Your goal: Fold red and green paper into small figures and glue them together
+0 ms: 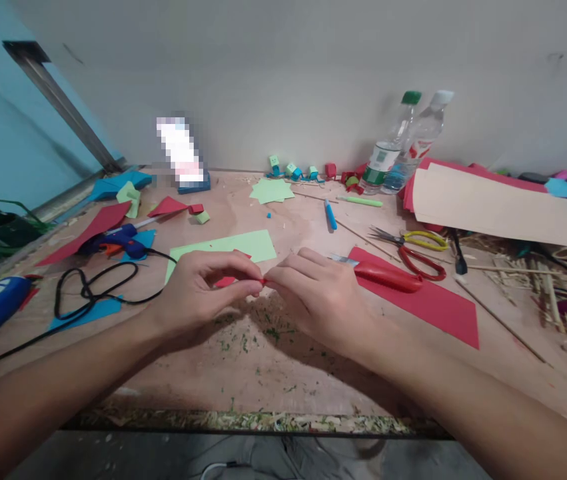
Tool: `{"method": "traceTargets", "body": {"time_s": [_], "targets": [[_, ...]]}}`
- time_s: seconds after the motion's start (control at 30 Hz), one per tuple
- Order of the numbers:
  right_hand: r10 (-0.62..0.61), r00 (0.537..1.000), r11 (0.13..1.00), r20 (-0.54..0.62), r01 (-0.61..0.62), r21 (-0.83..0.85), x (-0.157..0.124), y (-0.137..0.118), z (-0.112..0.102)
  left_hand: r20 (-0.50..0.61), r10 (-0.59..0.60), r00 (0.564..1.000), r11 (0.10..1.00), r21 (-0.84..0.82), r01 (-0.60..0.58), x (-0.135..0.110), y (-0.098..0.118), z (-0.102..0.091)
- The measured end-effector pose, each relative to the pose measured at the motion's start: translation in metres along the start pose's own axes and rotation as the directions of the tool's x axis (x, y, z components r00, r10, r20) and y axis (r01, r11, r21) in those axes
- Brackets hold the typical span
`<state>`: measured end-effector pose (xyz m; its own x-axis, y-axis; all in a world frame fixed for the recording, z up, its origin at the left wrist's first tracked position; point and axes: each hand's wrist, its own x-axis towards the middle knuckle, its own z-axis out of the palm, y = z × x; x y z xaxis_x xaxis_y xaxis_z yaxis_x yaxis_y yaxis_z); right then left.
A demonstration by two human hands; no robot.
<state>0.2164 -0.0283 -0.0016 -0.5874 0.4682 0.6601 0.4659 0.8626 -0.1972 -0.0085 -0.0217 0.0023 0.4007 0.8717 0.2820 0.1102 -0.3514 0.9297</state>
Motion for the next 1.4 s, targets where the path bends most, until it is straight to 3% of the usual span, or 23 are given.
{"method": "traceTargets", "body": {"time_s": [0.13,0.27,0.37,0.5,0.7,1.03,1.2,1.4], "targets": [[-0.058,0.998,0.998,0.009,0.058,-0.019,-0.001,0.001,0.0,0.151,-0.175,0.973,0.937,-0.277,0.211,0.005,-0.007,-0.006],[-0.058,0.998,0.997,0.003,0.058,-0.046,-0.001,0.001,-0.001,0.232,-0.24,0.943,0.873,-0.374,0.314,0.009,-0.012,-0.008],[-0.04,0.999,0.998,0.029,0.042,-0.052,0.0,0.0,-0.002,0.234,-0.279,0.931,0.827,-0.435,0.357,0.01,-0.012,-0.008],[-0.036,0.997,0.997,0.068,0.04,-0.059,0.002,-0.001,-0.004,0.217,-0.28,0.935,0.855,-0.386,0.346,0.01,-0.011,-0.009],[-0.009,1.0,0.999,0.017,0.01,-0.03,0.001,-0.002,-0.001,0.181,-0.258,0.949,0.894,-0.327,0.305,0.008,-0.011,-0.009],[0.001,1.0,0.999,-0.003,-0.001,0.04,0.004,-0.008,-0.002,0.283,-0.087,0.955,0.955,-0.249,0.16,0.009,-0.004,-0.021],[0.035,0.999,0.994,-0.008,-0.034,0.108,0.004,-0.011,-0.001,0.179,-0.087,0.98,0.958,-0.255,0.131,0.006,-0.003,-0.014],[0.072,0.997,0.987,-0.025,-0.067,0.148,0.007,-0.016,-0.001,0.135,-0.066,0.989,0.937,-0.332,0.108,0.003,-0.004,-0.005]]}}
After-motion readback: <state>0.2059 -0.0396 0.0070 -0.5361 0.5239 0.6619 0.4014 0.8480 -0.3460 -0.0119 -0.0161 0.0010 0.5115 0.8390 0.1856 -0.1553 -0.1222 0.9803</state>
